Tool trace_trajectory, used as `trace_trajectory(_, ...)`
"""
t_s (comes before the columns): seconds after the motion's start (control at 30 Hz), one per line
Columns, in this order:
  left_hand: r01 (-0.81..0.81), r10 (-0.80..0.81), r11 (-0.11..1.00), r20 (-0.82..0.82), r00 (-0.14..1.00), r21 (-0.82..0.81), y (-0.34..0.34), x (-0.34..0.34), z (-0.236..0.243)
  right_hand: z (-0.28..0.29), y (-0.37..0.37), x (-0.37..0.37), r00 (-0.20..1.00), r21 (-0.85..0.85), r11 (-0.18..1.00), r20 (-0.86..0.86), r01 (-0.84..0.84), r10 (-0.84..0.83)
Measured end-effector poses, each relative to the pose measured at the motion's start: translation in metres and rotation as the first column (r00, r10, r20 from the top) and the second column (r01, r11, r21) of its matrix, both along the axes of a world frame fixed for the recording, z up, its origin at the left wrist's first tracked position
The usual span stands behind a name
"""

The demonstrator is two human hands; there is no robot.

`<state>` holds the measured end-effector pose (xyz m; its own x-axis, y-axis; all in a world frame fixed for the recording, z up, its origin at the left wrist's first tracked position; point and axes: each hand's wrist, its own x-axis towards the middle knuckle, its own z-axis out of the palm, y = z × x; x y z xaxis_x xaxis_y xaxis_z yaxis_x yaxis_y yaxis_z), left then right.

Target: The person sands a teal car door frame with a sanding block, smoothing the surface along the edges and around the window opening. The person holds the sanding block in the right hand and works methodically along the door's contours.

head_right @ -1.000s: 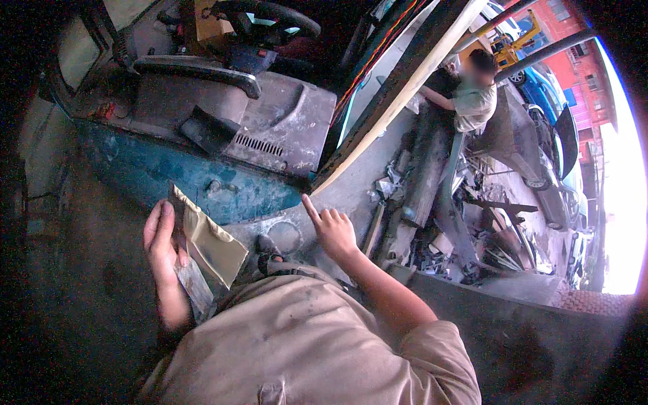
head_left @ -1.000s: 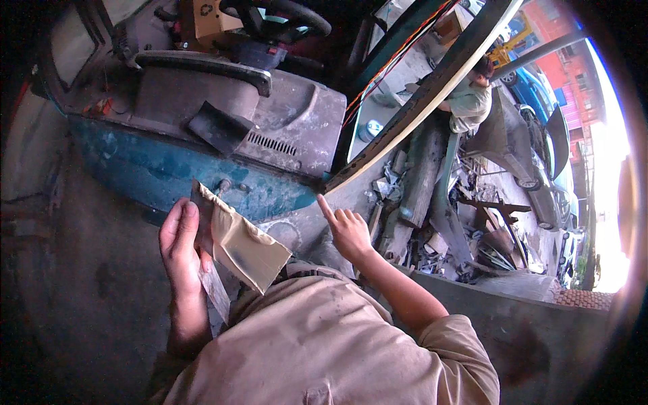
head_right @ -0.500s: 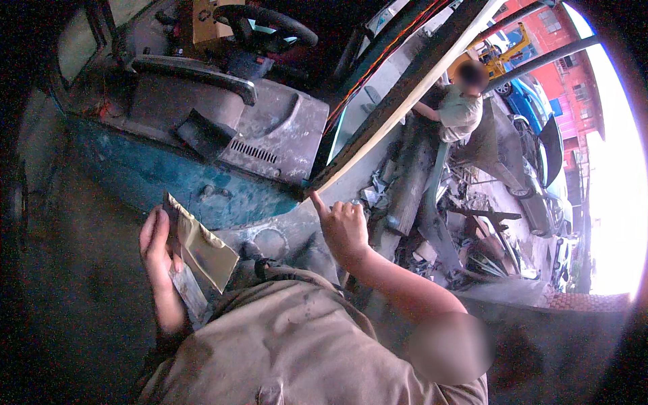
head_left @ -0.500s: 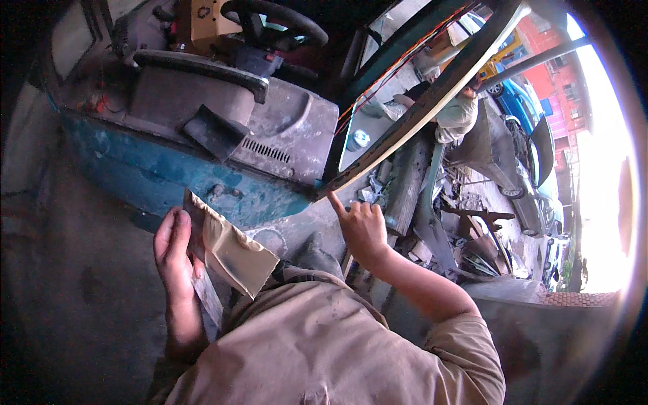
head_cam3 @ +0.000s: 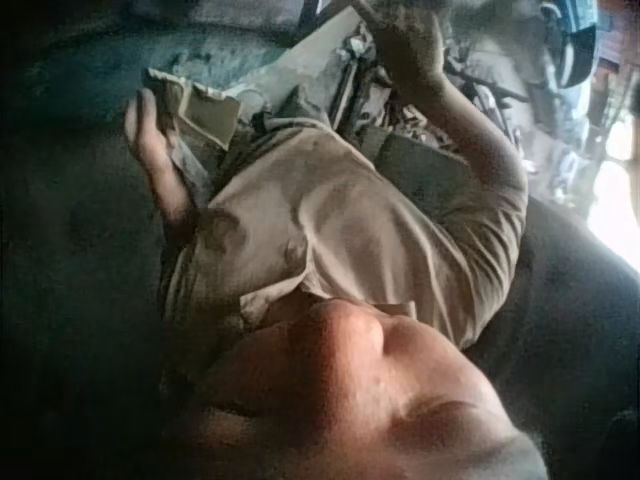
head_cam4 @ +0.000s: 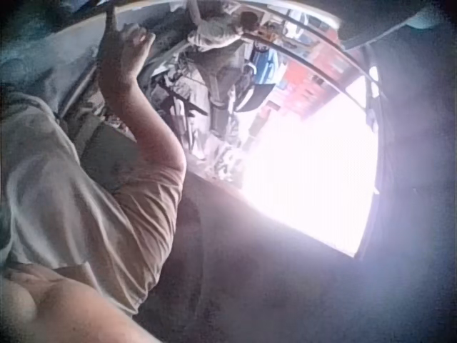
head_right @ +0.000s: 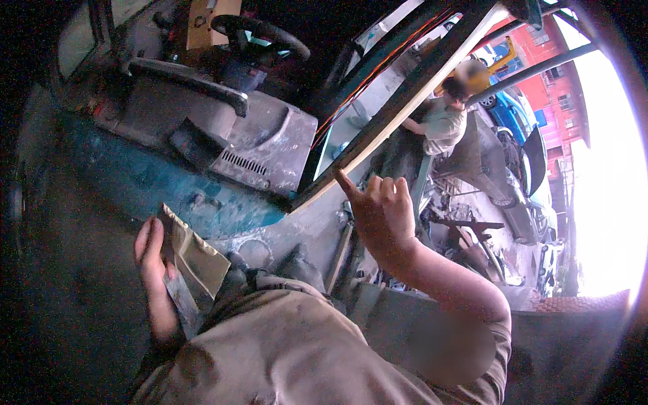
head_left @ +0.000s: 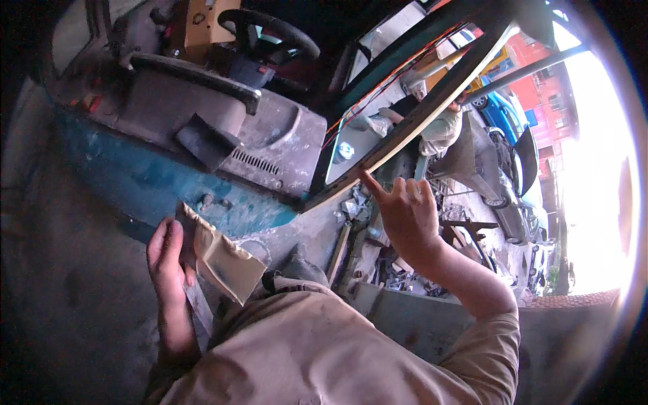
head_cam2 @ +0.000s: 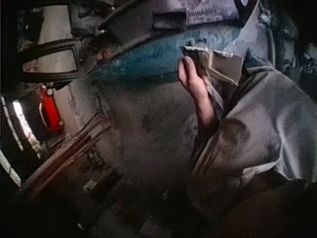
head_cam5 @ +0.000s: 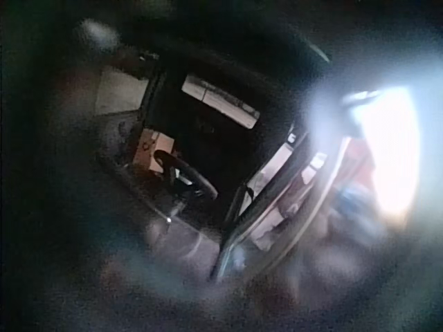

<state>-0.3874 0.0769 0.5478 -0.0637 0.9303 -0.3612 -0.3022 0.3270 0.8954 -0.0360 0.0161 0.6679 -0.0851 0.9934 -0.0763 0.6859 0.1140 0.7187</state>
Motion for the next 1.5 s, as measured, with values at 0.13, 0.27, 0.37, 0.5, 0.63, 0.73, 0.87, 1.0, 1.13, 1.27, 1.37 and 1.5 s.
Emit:
trace_trajectory(0.13, -0.009, 0.009, 1.0, -0.005, 1.0, -0.018, -0.001, -0.004, -0.006, 0.026, 0.008, 0.008, 0.996, 0.03, 0.999, 0.075, -0.044, 0.042)
trace_trajectory(0.27, -0.104, 0.095, 0.99, -0.103, 0.99, -0.094, 0.001, 0.002, -0.002, 0.054, 0.019, 0.014, 0.99, 0.082, 0.992, 0.111, -0.092, 0.083)
trace_trajectory(0.37, -0.034, 0.029, 0.996, -0.059, 0.998, -0.08, 0.001, -0.002, -0.007, 0.076, 0.022, 0.014, 0.994, 0.075, 0.997, 0.106, -0.007, -0.001)
trace_trajectory(0.5, 0.01, -0.009, 1.0, 0.069, 0.998, -0.017, 0.003, -0.01, -0.014, 0.111, 0.033, 0.021, 0.968, 0.121, 0.987, 0.239, -0.107, 0.076)
trace_trajectory(0.63, -0.055, 0.056, 0.997, 0.01, 0.998, -0.052, 0.002, -0.006, -0.013, 0.15, 0.046, 0.028, 0.977, 0.16, 0.985, 0.211, -0.064, 0.03)
trace_trajectory(0.73, 0.0, 0.0, 1.0, 0.018, 1.0, 0.01, 0.003, -0.011, -0.028, 0.181, 0.052, 0.033, 0.984, 0.198, 0.979, 0.175, -0.043, 0.008)
trace_trajectory(0.87, 0.031, -0.031, 0.999, -0.008, 0.999, -0.02, 0.004, -0.008, -0.023, 0.214, 0.062, 0.044, 0.974, 0.26, 0.964, 0.203, 0.044, -0.099)
trace_trajectory(1.0, -0.062, 0.062, 0.996, -0.015, 0.998, -0.062, 0.003, -0.002, -0.016, 0.235, 0.076, 0.053, 0.957, 0.337, 0.938, 0.24, 0.077, -0.165)
trace_trajectory(1.13, 0.014, -0.015, 0.998, -0.007, 1.0, -0.054, 0.004, -0.012, -0.022, 0.248, 0.09, 0.055, 0.944, 0.364, 0.916, 0.211, 0.166, -0.255)
trace_trajectory(1.27, 0.005, -0.006, 0.997, -0.017, 1.0, -0.08, 0.006, -0.015, -0.028, 0.25, 0.099, 0.063, 0.936, 0.422, 0.888, 0.202, 0.183, -0.289)
trace_trajectory(1.37, 0.015, -0.015, 1.0, 0.003, 1.0, 0.006, 0.009, -0.025, -0.051, 0.255, 0.104, 0.059, 0.921, 0.447, 0.864, 0.186, 0.23, -0.342)
trace_trajectory(1.5, -0.012, 0.011, 0.999, -0.008, 1.0, -0.032, 0.007, -0.016, -0.036, 0.249, 0.119, 0.087, 0.935, 0.54, 0.819, 0.153, 0.192, -0.32)
